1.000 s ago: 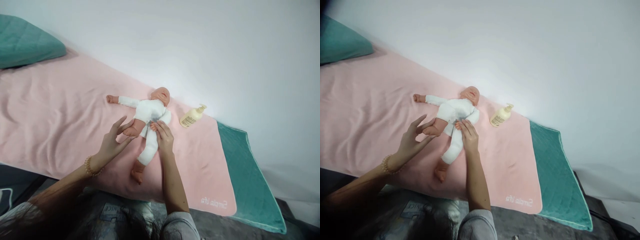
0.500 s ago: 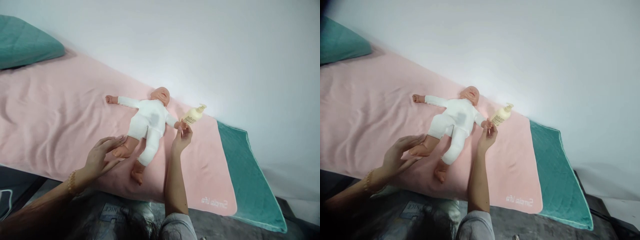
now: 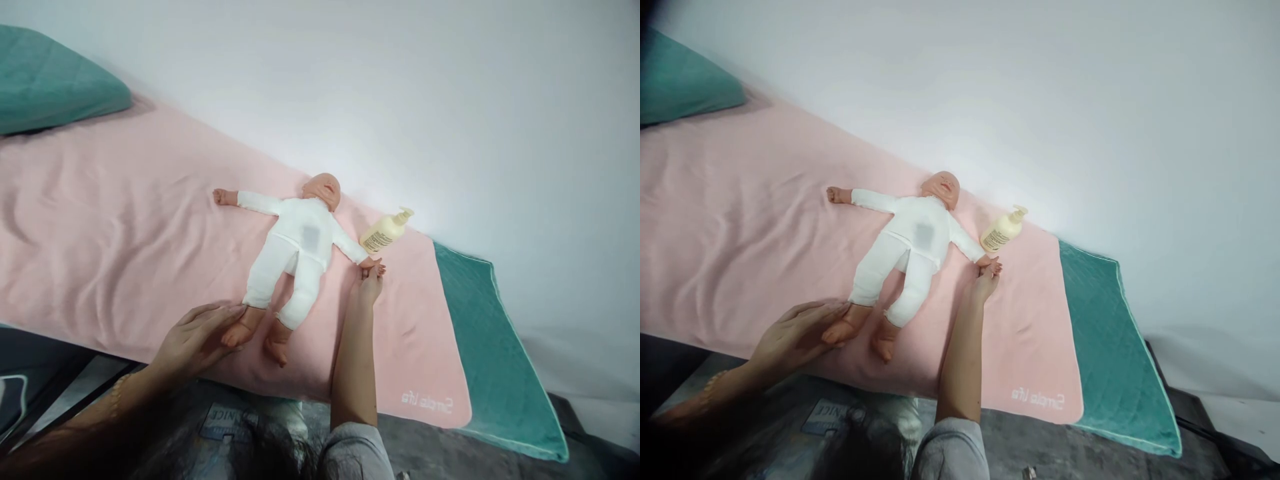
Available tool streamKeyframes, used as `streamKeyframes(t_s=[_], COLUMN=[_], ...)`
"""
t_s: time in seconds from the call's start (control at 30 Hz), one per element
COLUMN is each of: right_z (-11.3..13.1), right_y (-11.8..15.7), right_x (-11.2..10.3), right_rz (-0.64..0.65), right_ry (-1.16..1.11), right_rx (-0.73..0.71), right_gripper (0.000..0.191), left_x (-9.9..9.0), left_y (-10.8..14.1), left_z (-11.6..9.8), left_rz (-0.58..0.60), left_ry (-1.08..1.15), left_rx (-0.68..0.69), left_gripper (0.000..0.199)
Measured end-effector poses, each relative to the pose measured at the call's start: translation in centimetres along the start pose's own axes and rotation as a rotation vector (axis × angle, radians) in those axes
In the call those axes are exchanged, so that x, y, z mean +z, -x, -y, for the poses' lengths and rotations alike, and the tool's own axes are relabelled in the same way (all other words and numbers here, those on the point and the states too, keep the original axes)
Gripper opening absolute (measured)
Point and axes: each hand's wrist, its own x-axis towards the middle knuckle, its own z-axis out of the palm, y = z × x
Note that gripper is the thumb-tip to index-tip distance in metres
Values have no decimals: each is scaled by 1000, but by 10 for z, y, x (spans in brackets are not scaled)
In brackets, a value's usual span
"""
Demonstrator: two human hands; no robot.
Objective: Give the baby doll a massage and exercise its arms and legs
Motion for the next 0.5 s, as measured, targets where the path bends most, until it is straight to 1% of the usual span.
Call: streamKeyframes(t_s=[0.1,0.23,0.33,0.4,0.43,0.5], right_z=[1,2,5,9,12,18], right_y=[1,2,5,11,16,28], right_x=[1,1,1,3,5,9], right_rz=[-5,1,19,42,52,68], right_ry=[-7,-2,8,22,43,114], right_rx=[6,-9,-39,-89,-137,-271], right_gripper=[23,23,26,29,31,35], left_x=[0,0,1,2,2,1], left_y=[1,3,3,2,0,-5], left_z=[1,3,1,-3,-6,-12], left_rz=[48,88,72,33,13,-21], left_ry=[-61,-90,-53,16,47,73], left_rx=[55,-39,-112,-145,-154,-164], left_gripper=[52,53,64,73,74,70])
